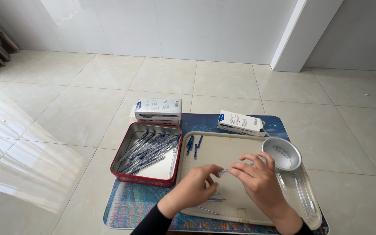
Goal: The person packages pens by hand. The person removes pens from a metal tin, places them into cardboard boxes, and then arranges the filled boxes on a tray alongside individual pens and a small metal bowl.
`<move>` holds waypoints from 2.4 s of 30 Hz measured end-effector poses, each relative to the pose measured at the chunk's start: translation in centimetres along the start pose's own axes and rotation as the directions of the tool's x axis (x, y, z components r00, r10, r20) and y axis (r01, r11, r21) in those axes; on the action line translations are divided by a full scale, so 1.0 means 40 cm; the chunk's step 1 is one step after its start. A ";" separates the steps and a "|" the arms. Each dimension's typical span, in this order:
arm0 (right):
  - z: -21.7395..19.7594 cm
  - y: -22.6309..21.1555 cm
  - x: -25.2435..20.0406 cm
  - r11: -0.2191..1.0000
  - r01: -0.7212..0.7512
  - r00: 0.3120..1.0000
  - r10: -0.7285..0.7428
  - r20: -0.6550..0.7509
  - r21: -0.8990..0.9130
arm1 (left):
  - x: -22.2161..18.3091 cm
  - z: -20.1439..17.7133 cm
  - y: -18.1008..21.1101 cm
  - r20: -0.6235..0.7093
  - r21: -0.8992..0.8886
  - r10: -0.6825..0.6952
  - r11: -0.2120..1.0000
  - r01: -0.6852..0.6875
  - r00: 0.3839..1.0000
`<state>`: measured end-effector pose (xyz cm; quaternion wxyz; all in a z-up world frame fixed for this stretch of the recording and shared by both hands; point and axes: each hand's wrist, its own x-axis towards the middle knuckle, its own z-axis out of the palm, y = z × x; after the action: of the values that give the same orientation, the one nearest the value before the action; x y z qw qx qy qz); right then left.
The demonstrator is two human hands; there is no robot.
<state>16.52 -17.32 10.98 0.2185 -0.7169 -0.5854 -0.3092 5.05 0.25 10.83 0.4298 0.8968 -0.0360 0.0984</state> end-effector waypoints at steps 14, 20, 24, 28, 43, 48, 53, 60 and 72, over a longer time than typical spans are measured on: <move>-0.095 0.066 0.003 0.997 -0.072 0.991 0.074 0.112 -0.022 | -0.046 0.055 -0.086 -0.203 -0.072 -0.116 0.992 0.103 0.972; -0.029 -0.016 -0.032 0.508 -0.836 0.526 0.633 0.568 0.208 | -0.047 0.087 -0.089 -0.240 -0.001 -0.002 1.000 0.002 0.971; 0.013 -0.058 -0.027 0.444 -0.873 0.460 0.617 0.638 0.200 | -0.056 0.102 -0.078 -0.218 0.082 0.064 0.996 -0.047 0.974; 0.007 -0.008 -0.037 0.467 -0.858 0.493 0.629 0.601 0.216 | -0.056 0.109 -0.109 -0.271 0.152 0.080 0.988 -0.040 0.959; -0.137 0.133 -0.187 0.192 -0.962 0.100 0.909 0.404 -0.195 | -0.084 0.123 -0.168 -0.210 0.346 -0.142 0.915 0.210 0.967; -0.118 0.133 -0.249 0.279 -0.885 0.139 0.922 0.361 -0.372 | -0.091 0.124 -0.159 -0.252 0.373 -0.080 0.912 0.173 0.964; -0.097 0.132 -0.222 0.209 -0.815 0.063 0.959 0.275 -0.541 | -0.102 0.107 -0.129 -0.164 0.478 0.016 0.876 0.065 0.986; -0.064 0.136 -0.221 0.181 -0.756 0.020 0.967 0.254 -0.629 | -0.128 0.019 -0.080 0.047 0.393 -0.120 0.915 0.092 0.992; -0.020 0.021 -0.142 0.619 -0.783 0.592 0.773 0.226 -0.065 | -0.073 -0.183 -0.331 -0.313 0.722 -0.416 0.480 0.498 0.854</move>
<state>16.50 -22.05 7.62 0.2762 -0.9264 -0.2413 -0.0848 3.11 14.22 4.59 0.0068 0.9622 0.2709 0.0284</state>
